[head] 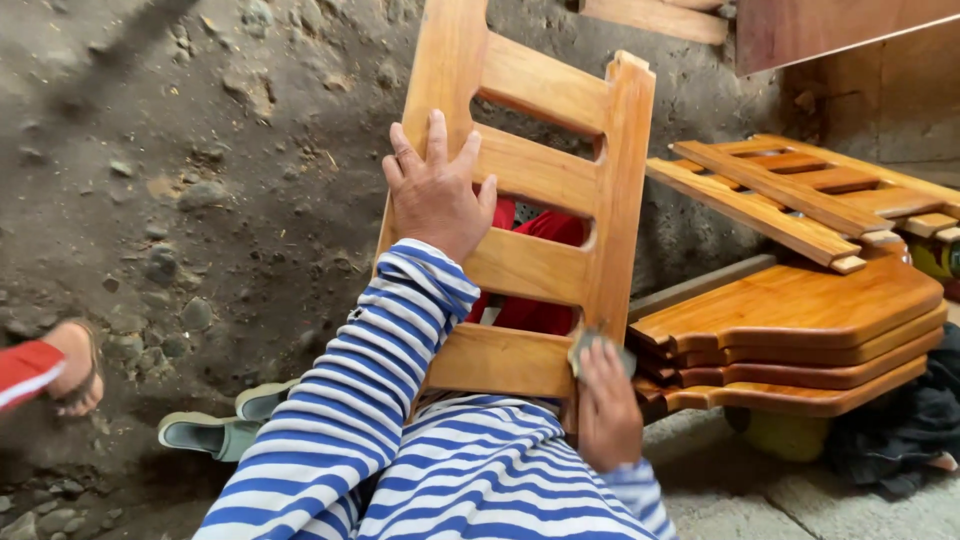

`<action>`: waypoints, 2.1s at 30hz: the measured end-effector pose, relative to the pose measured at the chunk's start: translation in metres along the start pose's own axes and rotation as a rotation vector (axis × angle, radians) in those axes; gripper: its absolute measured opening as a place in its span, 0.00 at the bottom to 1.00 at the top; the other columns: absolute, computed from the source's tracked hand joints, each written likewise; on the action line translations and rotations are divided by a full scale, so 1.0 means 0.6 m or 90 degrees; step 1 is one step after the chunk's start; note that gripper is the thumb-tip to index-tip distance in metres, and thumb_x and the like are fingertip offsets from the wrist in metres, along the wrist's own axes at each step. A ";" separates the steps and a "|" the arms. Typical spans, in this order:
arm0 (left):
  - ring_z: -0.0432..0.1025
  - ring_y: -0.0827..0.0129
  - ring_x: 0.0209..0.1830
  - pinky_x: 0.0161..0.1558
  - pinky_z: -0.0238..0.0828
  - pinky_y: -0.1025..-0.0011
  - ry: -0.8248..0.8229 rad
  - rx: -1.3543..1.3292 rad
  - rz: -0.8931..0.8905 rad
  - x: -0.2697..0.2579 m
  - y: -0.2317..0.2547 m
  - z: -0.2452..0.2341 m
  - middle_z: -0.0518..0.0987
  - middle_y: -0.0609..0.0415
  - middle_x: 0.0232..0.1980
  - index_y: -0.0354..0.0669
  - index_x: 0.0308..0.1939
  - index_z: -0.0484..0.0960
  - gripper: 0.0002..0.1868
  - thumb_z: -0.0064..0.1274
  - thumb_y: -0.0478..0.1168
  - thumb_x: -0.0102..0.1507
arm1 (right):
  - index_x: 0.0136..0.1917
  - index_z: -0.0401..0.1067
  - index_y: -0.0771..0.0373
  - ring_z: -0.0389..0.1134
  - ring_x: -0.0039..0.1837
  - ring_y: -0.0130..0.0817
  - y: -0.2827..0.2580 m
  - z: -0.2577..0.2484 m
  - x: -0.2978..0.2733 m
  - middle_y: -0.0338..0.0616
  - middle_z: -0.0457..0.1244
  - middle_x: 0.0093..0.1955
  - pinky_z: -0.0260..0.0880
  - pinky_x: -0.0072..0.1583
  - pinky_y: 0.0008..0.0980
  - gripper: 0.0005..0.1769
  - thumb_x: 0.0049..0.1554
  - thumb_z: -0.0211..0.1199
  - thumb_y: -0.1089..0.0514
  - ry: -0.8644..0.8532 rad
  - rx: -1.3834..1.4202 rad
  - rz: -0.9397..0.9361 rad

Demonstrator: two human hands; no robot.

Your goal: The person sits on the floor and sands a wooden chair backrest using a sanding block. They hold the chair steady with one hand while moving the sanding block across the surface with the other, focusing on the edges and cutouts.

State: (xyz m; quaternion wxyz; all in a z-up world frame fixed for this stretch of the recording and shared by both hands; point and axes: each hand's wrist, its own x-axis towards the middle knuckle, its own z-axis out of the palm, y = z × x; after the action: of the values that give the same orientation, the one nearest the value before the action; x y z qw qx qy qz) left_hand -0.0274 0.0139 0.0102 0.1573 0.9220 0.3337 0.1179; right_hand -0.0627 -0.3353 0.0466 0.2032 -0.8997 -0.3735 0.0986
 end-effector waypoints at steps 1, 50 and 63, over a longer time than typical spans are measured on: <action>0.55 0.23 0.68 0.57 0.59 0.34 -0.005 -0.002 0.000 -0.002 0.002 0.003 0.66 0.40 0.73 0.57 0.64 0.80 0.30 0.58 0.57 0.58 | 0.74 0.64 0.59 0.56 0.80 0.50 -0.005 -0.007 -0.013 0.51 0.58 0.76 0.57 0.78 0.44 0.25 0.64 0.50 0.65 -0.003 -0.001 0.004; 0.50 0.20 0.70 0.60 0.55 0.29 -0.046 -0.024 -0.006 -0.008 -0.004 -0.010 0.63 0.39 0.74 0.58 0.63 0.82 0.30 0.57 0.63 0.60 | 0.72 0.67 0.66 0.57 0.78 0.61 0.114 0.038 0.196 0.61 0.59 0.75 0.54 0.78 0.49 0.22 0.66 0.49 0.69 0.028 0.017 -0.156; 0.51 0.19 0.69 0.60 0.56 0.32 -0.039 0.012 0.010 0.014 0.011 -0.003 0.64 0.39 0.74 0.58 0.65 0.80 0.32 0.57 0.61 0.59 | 0.70 0.69 0.64 0.60 0.77 0.59 0.079 0.023 0.142 0.57 0.61 0.73 0.57 0.78 0.50 0.22 0.65 0.50 0.72 0.063 0.060 -0.068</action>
State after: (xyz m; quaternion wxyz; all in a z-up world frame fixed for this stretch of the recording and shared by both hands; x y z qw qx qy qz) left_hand -0.0178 0.0146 0.0151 0.1577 0.9292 0.3226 0.0875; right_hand 0.0227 -0.3012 0.0113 0.2683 -0.8717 -0.4056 0.0603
